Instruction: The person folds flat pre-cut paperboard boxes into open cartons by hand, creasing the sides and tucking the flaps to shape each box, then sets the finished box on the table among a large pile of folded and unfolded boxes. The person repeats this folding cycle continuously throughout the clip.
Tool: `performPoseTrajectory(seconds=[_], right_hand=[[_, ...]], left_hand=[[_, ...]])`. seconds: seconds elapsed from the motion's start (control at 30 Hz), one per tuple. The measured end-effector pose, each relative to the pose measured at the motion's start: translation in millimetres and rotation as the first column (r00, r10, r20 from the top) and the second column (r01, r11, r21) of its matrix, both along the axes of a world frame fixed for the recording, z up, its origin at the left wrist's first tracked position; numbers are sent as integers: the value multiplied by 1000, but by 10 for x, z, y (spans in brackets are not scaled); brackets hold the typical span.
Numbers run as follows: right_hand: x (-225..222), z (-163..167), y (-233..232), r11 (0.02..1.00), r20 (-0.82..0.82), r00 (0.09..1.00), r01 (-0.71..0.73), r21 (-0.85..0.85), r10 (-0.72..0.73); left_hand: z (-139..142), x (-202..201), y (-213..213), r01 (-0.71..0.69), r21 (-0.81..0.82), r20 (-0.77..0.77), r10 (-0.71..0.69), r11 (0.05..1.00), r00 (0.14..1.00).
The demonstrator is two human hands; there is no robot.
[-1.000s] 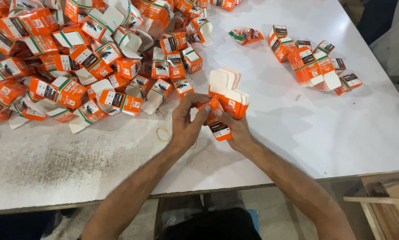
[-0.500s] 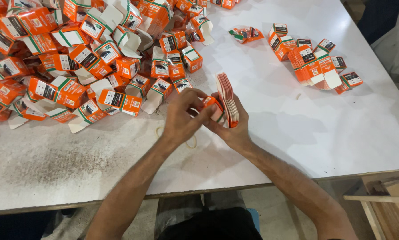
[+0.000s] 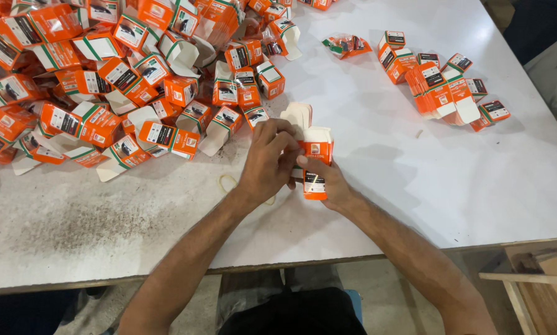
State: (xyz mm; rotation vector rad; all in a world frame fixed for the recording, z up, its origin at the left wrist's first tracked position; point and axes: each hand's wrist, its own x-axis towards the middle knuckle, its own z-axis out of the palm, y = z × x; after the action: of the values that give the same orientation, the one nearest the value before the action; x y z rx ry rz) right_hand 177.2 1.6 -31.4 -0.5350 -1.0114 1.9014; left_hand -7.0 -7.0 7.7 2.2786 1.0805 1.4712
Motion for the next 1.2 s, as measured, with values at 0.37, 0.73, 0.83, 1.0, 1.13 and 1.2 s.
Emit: performPoseTrajectory(seconds=[0.37,0.73,0.83,1.0,1.13,1.2], right_hand=[[-1,123,20,997,139,989,-60,41,54],[5,177,2,997,87,994,63,45,-66],[-74,147,-17,971,69,977,189,146,-201],[-74,233,-84,895,130,939,251,368,-317],[-132,326,-215,631,311,736,197,750,-601],[-161,361,-260,622,294,761,178,763,-578]], left_hand=[[144,-51,-39,42,29,86,-45,999,995],[15,-68,-102,357,-321,488,-170,877,856],[44,-46,-131,174,-41,256,-158,984,954],[-249,-6,-50,133,-162,324,-75,978,943],[-438,23,57,314,-397,599,-15,863,800],[-390,56,60,468,-287,842,-12,836,539]])
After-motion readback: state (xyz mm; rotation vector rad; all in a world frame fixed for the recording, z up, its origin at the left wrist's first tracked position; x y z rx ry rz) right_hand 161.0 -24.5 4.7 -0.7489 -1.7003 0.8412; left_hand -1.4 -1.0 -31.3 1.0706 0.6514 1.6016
